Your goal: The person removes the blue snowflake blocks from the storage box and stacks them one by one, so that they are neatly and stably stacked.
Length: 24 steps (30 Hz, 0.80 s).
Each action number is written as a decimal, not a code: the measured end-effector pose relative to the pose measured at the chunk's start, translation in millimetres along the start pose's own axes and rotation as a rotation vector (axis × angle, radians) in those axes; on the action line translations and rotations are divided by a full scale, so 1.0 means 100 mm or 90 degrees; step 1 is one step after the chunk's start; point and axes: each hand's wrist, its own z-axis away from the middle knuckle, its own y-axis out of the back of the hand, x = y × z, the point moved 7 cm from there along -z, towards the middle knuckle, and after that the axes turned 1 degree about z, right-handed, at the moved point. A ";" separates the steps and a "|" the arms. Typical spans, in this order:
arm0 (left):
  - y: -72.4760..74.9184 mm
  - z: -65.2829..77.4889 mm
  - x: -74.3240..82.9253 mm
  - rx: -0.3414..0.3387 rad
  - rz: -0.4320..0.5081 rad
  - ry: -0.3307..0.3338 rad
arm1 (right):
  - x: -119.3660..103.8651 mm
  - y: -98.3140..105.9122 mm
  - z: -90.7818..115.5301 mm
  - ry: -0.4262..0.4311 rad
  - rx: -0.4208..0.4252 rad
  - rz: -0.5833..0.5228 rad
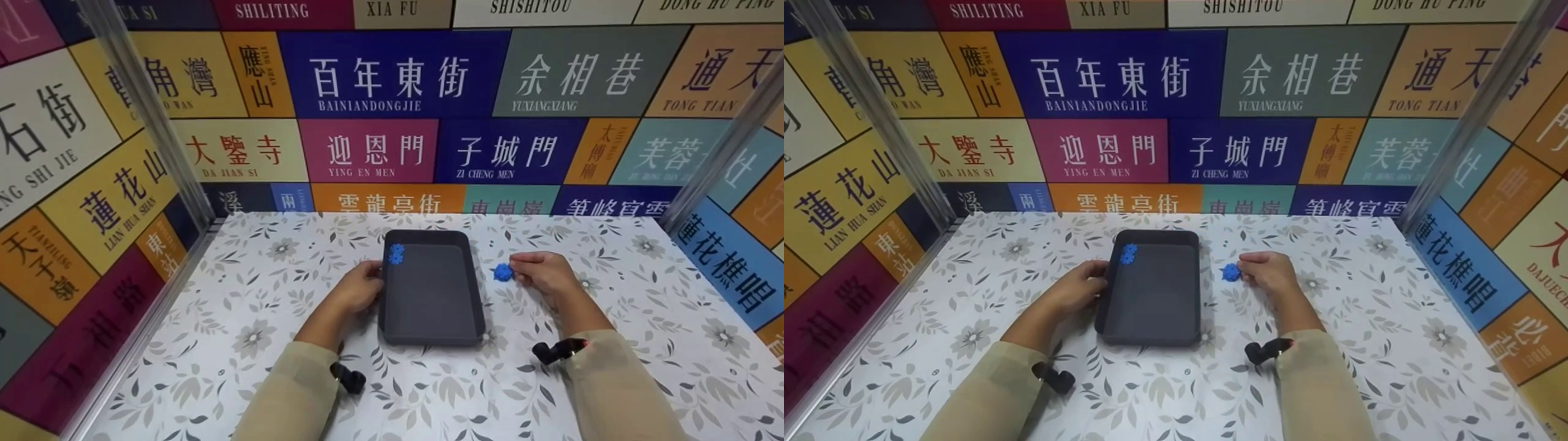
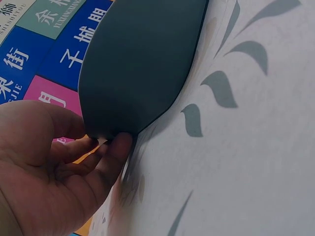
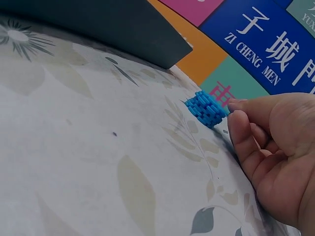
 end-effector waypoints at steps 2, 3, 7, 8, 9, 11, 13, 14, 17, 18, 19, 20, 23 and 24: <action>0.00 0.00 0.00 0.000 0.003 0.003 | 0.00 0.00 0.01 -0.006 -0.002 -0.005; 0.00 0.00 0.00 0.000 0.004 0.004 | -0.01 0.00 0.01 -0.008 -0.002 -0.010; 0.00 0.00 0.00 0.000 0.003 0.002 | -0.01 -0.01 0.03 -0.008 -0.003 -0.024; 0.00 0.00 0.00 -0.002 0.002 0.000 | -0.01 -0.01 0.03 -0.006 -0.003 -0.024; 0.00 0.00 -0.01 -0.003 0.000 -0.001 | -0.02 -0.01 0.04 -0.003 -0.002 -0.026; 0.00 -0.01 -0.01 -0.005 -0.002 -0.002 | -0.03 -0.01 0.03 0.003 0.003 -0.026; 0.00 -0.02 -0.01 -0.007 -0.006 -0.001 | -0.05 -0.03 0.04 0.012 0.003 -0.025; 0.00 -0.02 -0.01 -0.009 -0.006 0.000 | -0.07 -0.05 0.05 0.017 0.003 -0.027; 0.00 -0.02 -0.02 -0.010 -0.009 0.004 | -0.15 -0.14 0.08 0.038 0.000 -0.042; 0.00 -0.02 -0.02 -0.010 -0.012 0.005 | -0.18 -0.17 0.10 0.046 -0.003 -0.049; 0.00 -0.02 -0.01 -0.010 -0.013 0.005 | -0.22 -0.20 0.11 0.054 -0.006 -0.054; 0.00 -0.02 -0.01 -0.009 -0.016 0.005 | -0.25 -0.23 0.13 0.061 -0.006 -0.062; 0.01 -0.02 -0.01 -0.006 -0.027 0.001 | -0.34 -0.32 0.19 0.084 -0.003 -0.075; 0.01 -0.02 -0.01 -0.005 -0.030 0.000 | -0.37 -0.35 0.21 0.092 -0.002 -0.078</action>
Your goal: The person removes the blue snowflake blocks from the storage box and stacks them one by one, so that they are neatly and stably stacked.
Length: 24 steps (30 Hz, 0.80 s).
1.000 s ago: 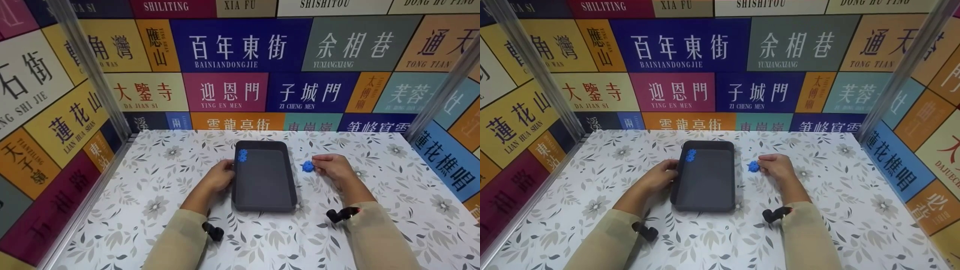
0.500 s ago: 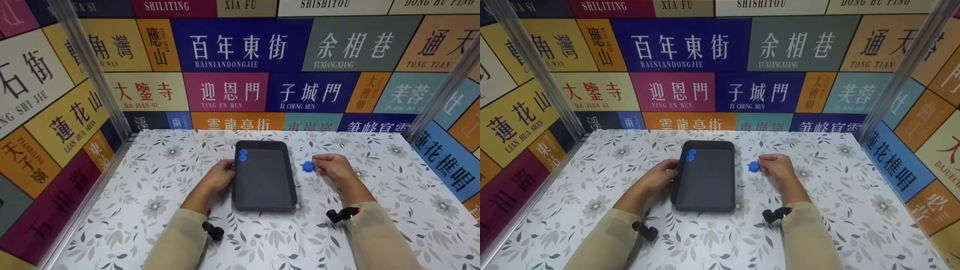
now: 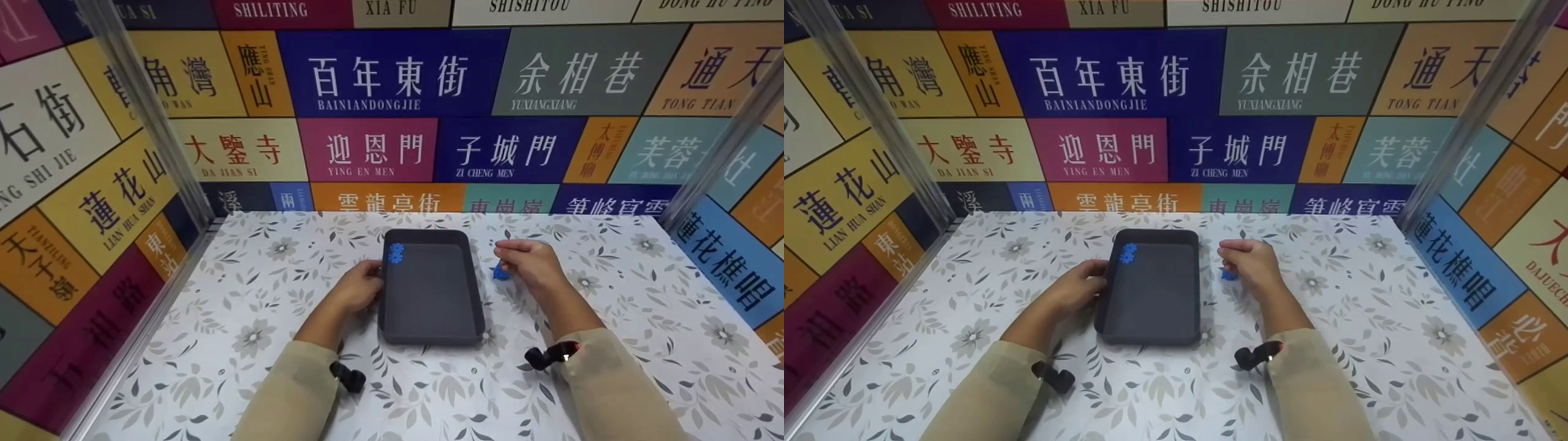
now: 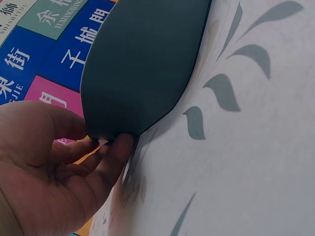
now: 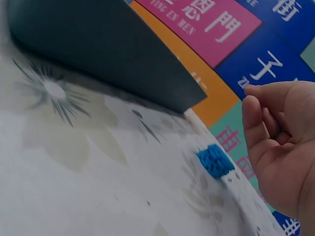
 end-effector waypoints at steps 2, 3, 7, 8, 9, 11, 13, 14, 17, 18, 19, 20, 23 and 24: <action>0.00 0.00 0.00 0.001 -0.004 -0.004 | -0.05 -0.07 0.03 0.013 0.004 -0.008; 0.00 0.00 0.00 0.001 -0.004 -0.007 | -0.07 -0.10 0.04 0.019 0.003 -0.013; 0.00 0.00 0.02 -0.004 0.003 -0.020 | -0.16 -0.24 0.08 0.030 -0.006 -0.038; 0.00 0.00 0.02 -0.004 0.003 -0.021 | -0.18 -0.28 0.09 0.031 -0.007 -0.043; 0.00 0.00 0.02 -0.005 0.006 -0.019 | -0.19 -0.32 0.10 0.033 -0.011 -0.043; 0.00 0.00 0.01 -0.006 0.008 -0.014 | -0.22 -0.39 0.12 0.034 -0.016 -0.047; 0.00 0.01 0.01 -0.007 0.015 -0.009 | -0.26 -0.47 0.15 0.041 -0.027 -0.055; 0.00 0.01 0.01 -0.009 0.019 -0.007 | -0.29 -0.52 0.17 0.048 -0.035 -0.060; -0.01 0.01 0.02 -0.013 0.030 -0.004 | -0.38 -0.65 0.24 0.069 -0.058 -0.082; -0.01 0.01 0.02 -0.014 0.034 -0.002 | -0.40 -0.69 0.26 0.075 -0.065 -0.087; -0.01 0.02 0.02 -0.015 0.035 0.000 | -0.43 -0.73 0.28 0.077 -0.068 -0.090; -0.01 0.02 0.02 -0.015 0.035 0.002 | -0.46 -0.77 0.30 0.077 -0.072 -0.090; 0.00 0.01 0.01 -0.010 0.032 0.004 | -0.52 -0.89 0.32 0.067 -0.076 -0.092; 0.00 0.01 0.01 -0.009 0.033 0.006 | -0.54 -0.93 0.32 0.063 -0.076 -0.094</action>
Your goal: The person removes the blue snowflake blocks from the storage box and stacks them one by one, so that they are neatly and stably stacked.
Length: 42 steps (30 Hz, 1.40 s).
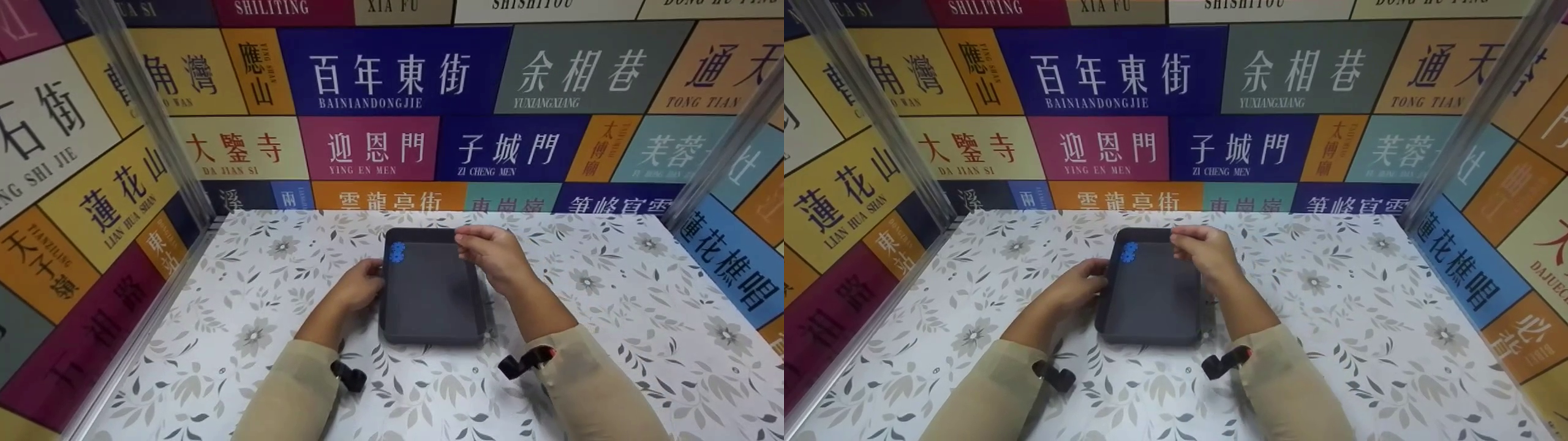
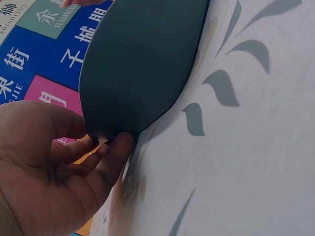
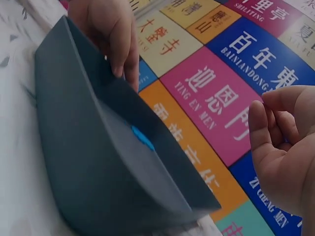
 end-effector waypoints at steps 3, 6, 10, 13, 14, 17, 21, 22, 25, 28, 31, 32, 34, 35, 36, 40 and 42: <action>0.01 0.01 -0.01 0.004 -0.001 0.000 | -0.02 -0.14 -0.06 -0.010 -0.006 -0.023; 0.03 0.02 0.00 0.005 -0.003 -0.004 | -0.01 -0.28 -0.17 -0.022 -0.011 -0.063; 0.03 0.02 0.01 0.008 -0.018 -0.015 | 0.06 -0.42 -0.37 -0.050 -0.005 -0.101; 0.02 0.01 0.01 0.008 -0.022 -0.014 | 0.11 -0.50 -0.52 -0.069 0.001 -0.106; 0.02 0.01 0.01 0.007 -0.022 -0.015 | 0.13 -0.52 -0.57 -0.072 0.003 -0.107; 0.01 0.02 0.02 0.004 -0.017 -0.015 | 0.19 -0.56 -0.72 -0.078 0.009 -0.099; 0.00 0.02 0.02 0.000 -0.007 -0.018 | 0.32 -0.56 -0.90 -0.080 0.019 -0.067; 0.00 0.02 0.02 0.000 -0.006 -0.018 | 0.36 -0.56 -0.94 -0.083 0.022 -0.053; 0.01 0.03 0.02 0.000 -0.004 -0.015 | 0.50 -0.53 -1.01 -0.089 0.030 -0.004; 0.02 0.03 0.03 0.001 -0.009 -0.013 | 0.61 -0.49 -1.04 -0.086 0.041 0.045; 0.02 0.03 0.04 0.000 -0.012 -0.010 | 0.67 -0.47 -1.03 -0.071 0.038 0.084; 0.02 0.03 0.03 -0.001 -0.015 -0.011 | 0.68 -0.47 -1.03 -0.066 0.035 0.094; 0.01 0.02 0.03 -0.004 -0.021 -0.012 | 0.71 -0.47 -1.02 -0.056 0.027 0.122; 0.01 0.01 0.03 -0.005 -0.024 -0.015 | 0.71 -0.47 -1.01 -0.051 0.023 0.136; 0.02 0.01 0.03 -0.005 -0.027 -0.019 | 0.72 -0.48 -1.01 -0.044 0.019 0.150; 0.01 0.00 0.01 -0.009 -0.024 -0.031 | 0.74 -0.55 -1.01 -0.019 -0.004 0.198; 0.01 0.00 0.01 -0.010 -0.023 -0.034 | 0.76 -0.58 -1.00 -0.010 -0.020 0.215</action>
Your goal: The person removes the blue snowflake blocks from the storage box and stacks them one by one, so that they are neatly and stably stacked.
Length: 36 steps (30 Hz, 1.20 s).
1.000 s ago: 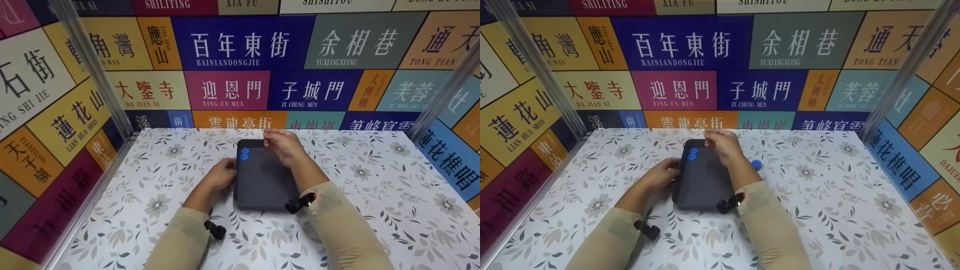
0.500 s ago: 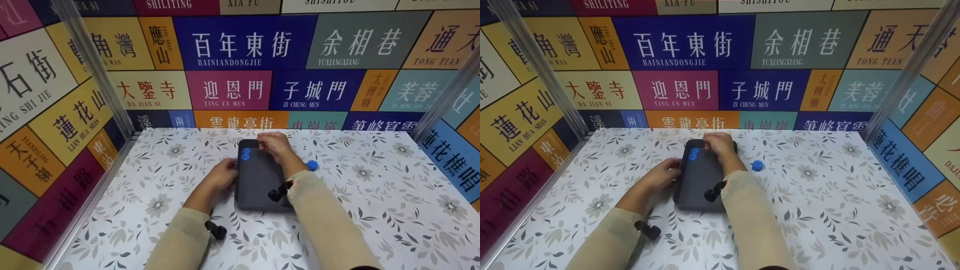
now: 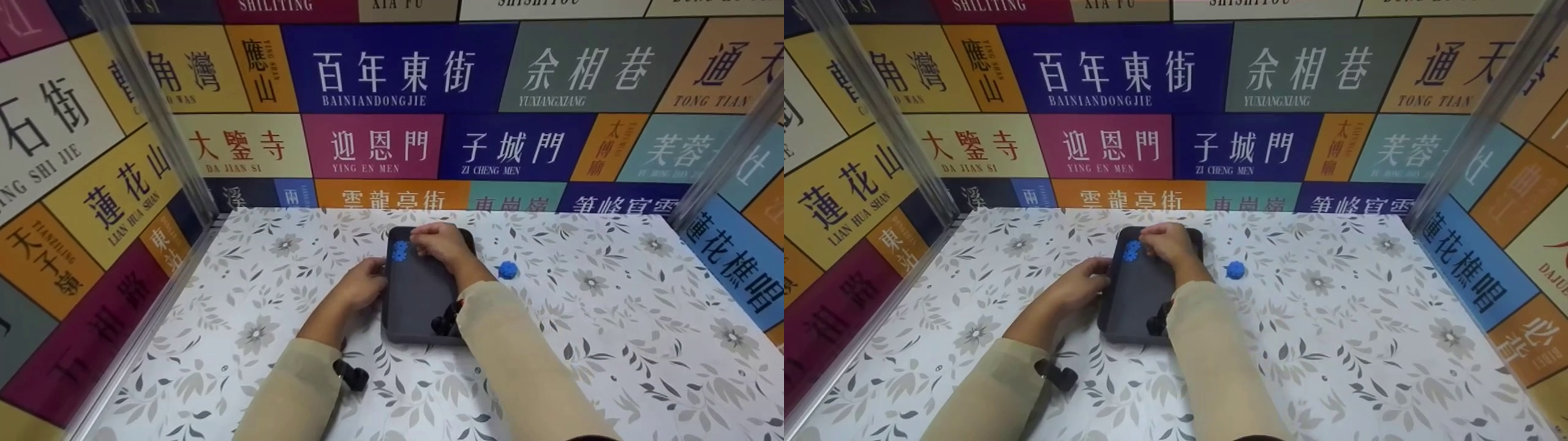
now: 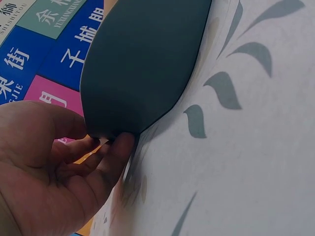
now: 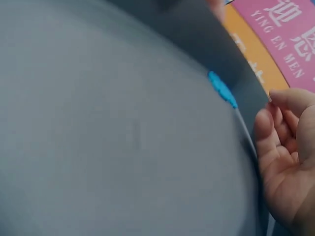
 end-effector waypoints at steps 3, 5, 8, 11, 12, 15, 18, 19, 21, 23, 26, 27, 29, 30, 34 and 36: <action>0.01 0.01 0.01 0.002 0.000 0.000 | -0.01 -0.06 0.00 0.013 -0.024 0.031; 0.02 0.01 0.01 0.005 -0.001 0.003 | 0.00 -0.08 0.00 0.015 -0.037 0.058; 0.02 0.02 0.01 0.003 -0.004 0.005 | 0.01 -0.12 0.02 0.015 -0.059 0.106; 0.01 0.00 0.00 -0.003 -0.008 0.006 | 0.02 -0.16 0.04 0.019 -0.084 0.148; 0.00 0.00 -0.01 -0.006 -0.008 0.007 | 0.01 -0.17 0.04 0.024 -0.093 0.155; 0.00 -0.01 -0.01 -0.009 -0.004 0.012 | 0.01 -0.19 0.04 0.037 -0.108 0.180; 0.01 -0.01 0.00 -0.009 0.000 0.011 | 0.00 -0.21 0.03 0.047 -0.114 0.207; 0.01 -0.01 0.00 -0.008 0.001 0.011 | 0.00 -0.21 0.02 0.049 -0.115 0.218; 0.01 -0.01 0.00 -0.009 0.002 0.009 | 0.00 -0.22 0.01 0.051 -0.121 0.236; 0.01 -0.01 0.00 -0.008 0.001 0.009 | 0.01 -0.24 0.00 0.055 -0.130 0.260; 0.01 0.00 0.00 -0.007 -0.001 0.018 | 0.00 -0.25 0.00 0.059 -0.140 0.302; 0.01 0.00 0.00 -0.007 -0.003 0.019 | 0.00 -0.26 0.01 0.062 -0.142 0.317; 0.01 0.00 0.00 -0.006 -0.005 0.021 | -0.01 -0.27 0.02 0.070 -0.145 0.340; 0.01 0.00 0.00 -0.008 -0.005 0.020 | -0.02 -0.27 0.02 0.075 -0.146 0.349; -0.01 -0.01 0.00 -0.011 -0.007 0.014 | -0.03 -0.29 0.03 0.091 -0.147 0.368; -0.01 0.00 0.00 -0.013 -0.002 0.012 | -0.04 -0.29 0.03 0.095 -0.144 0.372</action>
